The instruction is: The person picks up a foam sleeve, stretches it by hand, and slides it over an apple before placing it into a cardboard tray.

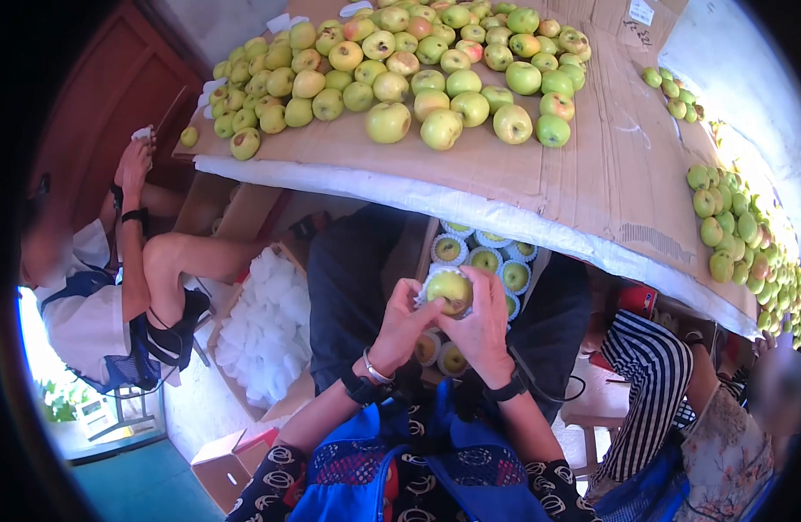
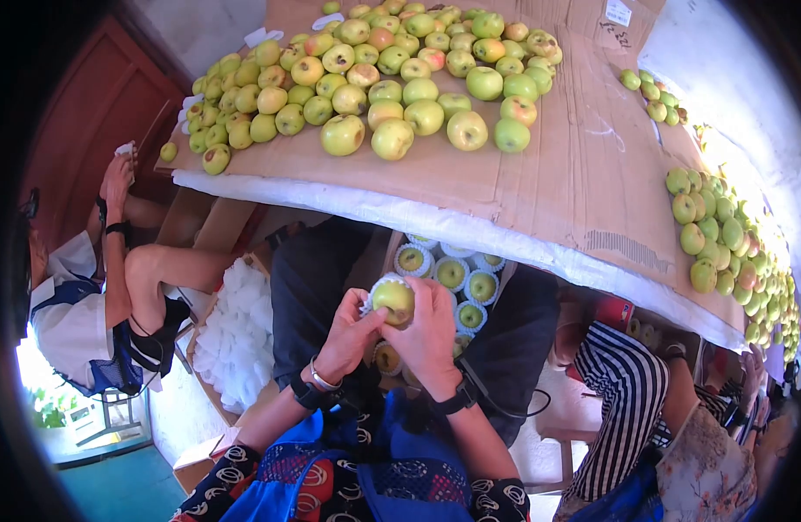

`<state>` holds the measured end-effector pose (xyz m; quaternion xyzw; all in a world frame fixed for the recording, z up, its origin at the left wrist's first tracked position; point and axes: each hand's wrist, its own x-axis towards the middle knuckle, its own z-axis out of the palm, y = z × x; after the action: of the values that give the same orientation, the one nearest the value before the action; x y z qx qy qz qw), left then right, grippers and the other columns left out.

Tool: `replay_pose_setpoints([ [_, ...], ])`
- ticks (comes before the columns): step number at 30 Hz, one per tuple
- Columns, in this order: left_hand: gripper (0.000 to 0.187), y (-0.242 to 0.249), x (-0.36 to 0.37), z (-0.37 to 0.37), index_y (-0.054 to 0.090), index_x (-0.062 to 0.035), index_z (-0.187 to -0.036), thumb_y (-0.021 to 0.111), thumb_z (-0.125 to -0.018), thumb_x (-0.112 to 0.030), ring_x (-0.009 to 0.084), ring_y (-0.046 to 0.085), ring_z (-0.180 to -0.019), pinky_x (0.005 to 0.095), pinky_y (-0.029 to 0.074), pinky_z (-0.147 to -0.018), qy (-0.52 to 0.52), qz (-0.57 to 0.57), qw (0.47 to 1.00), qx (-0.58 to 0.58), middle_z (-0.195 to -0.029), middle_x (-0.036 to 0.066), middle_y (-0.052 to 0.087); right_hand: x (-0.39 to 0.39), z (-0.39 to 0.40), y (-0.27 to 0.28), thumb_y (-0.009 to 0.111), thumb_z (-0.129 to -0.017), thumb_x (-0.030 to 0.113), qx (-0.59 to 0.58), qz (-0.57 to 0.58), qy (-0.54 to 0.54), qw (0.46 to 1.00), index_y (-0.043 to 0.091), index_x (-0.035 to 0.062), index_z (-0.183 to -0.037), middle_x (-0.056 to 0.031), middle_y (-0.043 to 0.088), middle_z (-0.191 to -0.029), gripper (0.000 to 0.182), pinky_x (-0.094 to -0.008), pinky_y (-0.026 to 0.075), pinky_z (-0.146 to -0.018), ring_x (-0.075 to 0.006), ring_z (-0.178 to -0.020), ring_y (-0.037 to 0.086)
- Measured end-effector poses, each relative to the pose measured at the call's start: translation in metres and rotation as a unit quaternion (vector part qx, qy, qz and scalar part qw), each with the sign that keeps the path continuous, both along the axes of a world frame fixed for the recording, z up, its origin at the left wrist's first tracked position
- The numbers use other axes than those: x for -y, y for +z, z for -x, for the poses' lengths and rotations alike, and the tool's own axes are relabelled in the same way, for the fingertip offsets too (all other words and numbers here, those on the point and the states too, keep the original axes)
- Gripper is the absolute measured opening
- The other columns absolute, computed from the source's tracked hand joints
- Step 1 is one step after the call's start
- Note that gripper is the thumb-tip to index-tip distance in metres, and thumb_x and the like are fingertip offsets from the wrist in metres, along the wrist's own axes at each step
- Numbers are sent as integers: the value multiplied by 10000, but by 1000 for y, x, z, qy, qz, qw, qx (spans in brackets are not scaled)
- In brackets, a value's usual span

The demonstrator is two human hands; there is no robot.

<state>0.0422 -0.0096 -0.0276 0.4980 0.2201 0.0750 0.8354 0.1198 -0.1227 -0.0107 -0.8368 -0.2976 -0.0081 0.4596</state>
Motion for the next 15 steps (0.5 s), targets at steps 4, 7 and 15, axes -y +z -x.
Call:
replay_pose_setpoints([
  [4, 279, 21, -3, 4, 443, -49, -1004, 647, -816, -81, 89, 540, -907, 233, 476, -740, 57, 126, 990, -16, -1011, 35, 525, 12, -2, 1, 738, -689, 150, -130, -58, 70, 987, 500, 31, -1126, -145, 544, -1028, 512, -330, 436, -821, -250, -981, 539],
  [7, 369, 6, -9, 10, 440, -41, -1126, 640, -817, -70, 113, 542, -984, 260, 471, -821, 25, 76, 997, 6, -1078, 40, 533, 16, -4, -14, 532, -892, 85, -360, -229, 102, 899, 525, 8, -1106, -48, 598, -1006, 227, -226, 442, -785, -88, -923, 552],
  [15, 462, 1, -9, 17, 432, -16, -1189, 660, -789, -42, 117, 509, -1032, 285, 425, -902, -11, 41, 998, 40, -1112, 59, 527, 16, -1, -18, 569, -862, 71, -305, -180, 45, 934, 580, 7, -947, -47, 613, -869, 107, -227, 455, -715, -87, -799, 577],
])
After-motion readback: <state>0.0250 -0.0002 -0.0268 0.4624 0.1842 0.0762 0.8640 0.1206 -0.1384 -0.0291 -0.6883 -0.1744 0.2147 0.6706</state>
